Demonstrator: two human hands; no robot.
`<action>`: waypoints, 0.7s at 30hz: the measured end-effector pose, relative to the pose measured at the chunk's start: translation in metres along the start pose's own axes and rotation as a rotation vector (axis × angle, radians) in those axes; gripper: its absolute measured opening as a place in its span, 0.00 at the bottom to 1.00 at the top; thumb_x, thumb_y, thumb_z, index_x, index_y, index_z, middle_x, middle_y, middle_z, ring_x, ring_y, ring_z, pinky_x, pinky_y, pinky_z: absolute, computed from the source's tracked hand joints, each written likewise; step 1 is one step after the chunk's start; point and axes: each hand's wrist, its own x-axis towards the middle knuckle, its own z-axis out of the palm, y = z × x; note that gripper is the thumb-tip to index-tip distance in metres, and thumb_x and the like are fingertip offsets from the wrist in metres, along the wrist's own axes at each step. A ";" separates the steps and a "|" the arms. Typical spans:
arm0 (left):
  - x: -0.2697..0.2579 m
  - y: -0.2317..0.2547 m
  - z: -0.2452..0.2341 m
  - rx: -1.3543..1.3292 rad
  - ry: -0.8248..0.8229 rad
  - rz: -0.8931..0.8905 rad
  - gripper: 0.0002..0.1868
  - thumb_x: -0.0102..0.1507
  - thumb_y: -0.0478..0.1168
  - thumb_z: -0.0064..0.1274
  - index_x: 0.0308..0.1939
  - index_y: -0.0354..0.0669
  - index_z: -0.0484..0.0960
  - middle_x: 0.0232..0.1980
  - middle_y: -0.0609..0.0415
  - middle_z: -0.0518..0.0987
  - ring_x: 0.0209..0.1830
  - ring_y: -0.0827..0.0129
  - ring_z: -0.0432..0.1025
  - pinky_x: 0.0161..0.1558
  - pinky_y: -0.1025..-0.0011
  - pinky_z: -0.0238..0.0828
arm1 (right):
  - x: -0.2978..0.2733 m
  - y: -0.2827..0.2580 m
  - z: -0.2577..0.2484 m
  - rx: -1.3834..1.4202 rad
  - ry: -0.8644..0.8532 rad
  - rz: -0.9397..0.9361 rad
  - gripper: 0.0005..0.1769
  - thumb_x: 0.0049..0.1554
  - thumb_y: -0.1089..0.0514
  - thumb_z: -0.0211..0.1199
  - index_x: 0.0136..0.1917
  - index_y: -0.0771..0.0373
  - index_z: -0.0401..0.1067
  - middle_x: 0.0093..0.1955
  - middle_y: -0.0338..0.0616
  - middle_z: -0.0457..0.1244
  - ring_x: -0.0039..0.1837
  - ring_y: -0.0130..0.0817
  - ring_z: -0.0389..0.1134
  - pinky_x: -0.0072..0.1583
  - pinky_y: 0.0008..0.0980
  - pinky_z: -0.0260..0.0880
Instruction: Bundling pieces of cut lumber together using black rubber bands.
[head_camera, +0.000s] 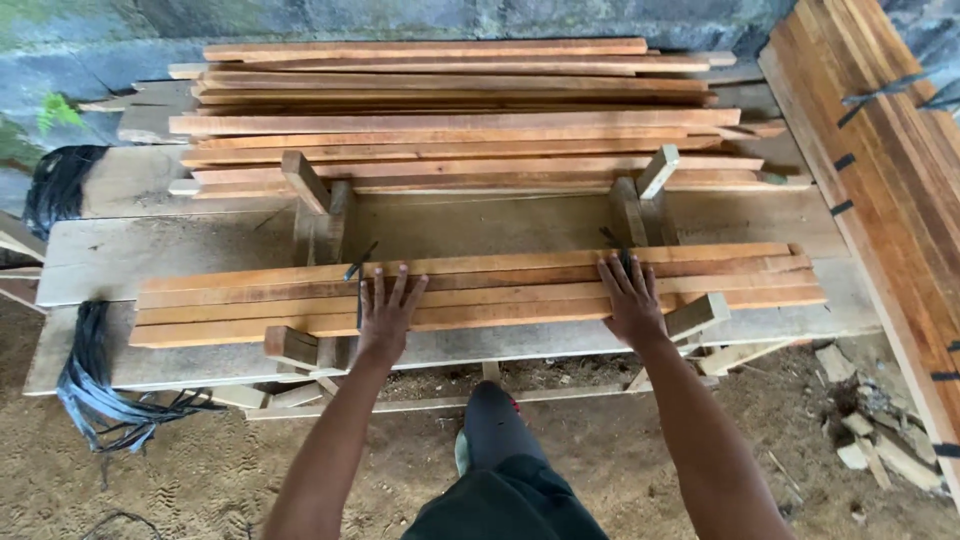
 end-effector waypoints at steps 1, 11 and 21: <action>0.000 0.004 0.001 0.001 0.002 -0.007 0.69 0.52 0.43 0.71 0.83 0.75 0.34 0.87 0.51 0.36 0.83 0.36 0.37 0.77 0.36 0.38 | -0.001 0.001 -0.003 0.000 0.005 -0.006 0.75 0.35 0.49 0.79 0.87 0.42 0.39 0.88 0.36 0.38 0.85 0.56 0.41 0.82 0.59 0.40; 0.000 0.004 -0.013 0.025 -0.025 0.023 0.71 0.51 0.41 0.73 0.83 0.72 0.33 0.86 0.49 0.37 0.82 0.34 0.38 0.77 0.35 0.39 | -0.003 -0.009 -0.011 0.006 0.049 0.068 0.71 0.35 0.58 0.75 0.85 0.37 0.45 0.87 0.32 0.43 0.83 0.53 0.48 0.79 0.61 0.49; 0.063 -0.046 -0.071 -0.252 -0.341 0.164 0.58 0.58 0.37 0.66 0.82 0.78 0.46 0.82 0.55 0.57 0.81 0.35 0.48 0.76 0.34 0.38 | 0.088 0.055 -0.023 0.072 -0.461 -0.094 0.59 0.39 0.55 0.72 0.82 0.38 0.55 0.83 0.28 0.54 0.84 0.45 0.50 0.75 0.56 0.57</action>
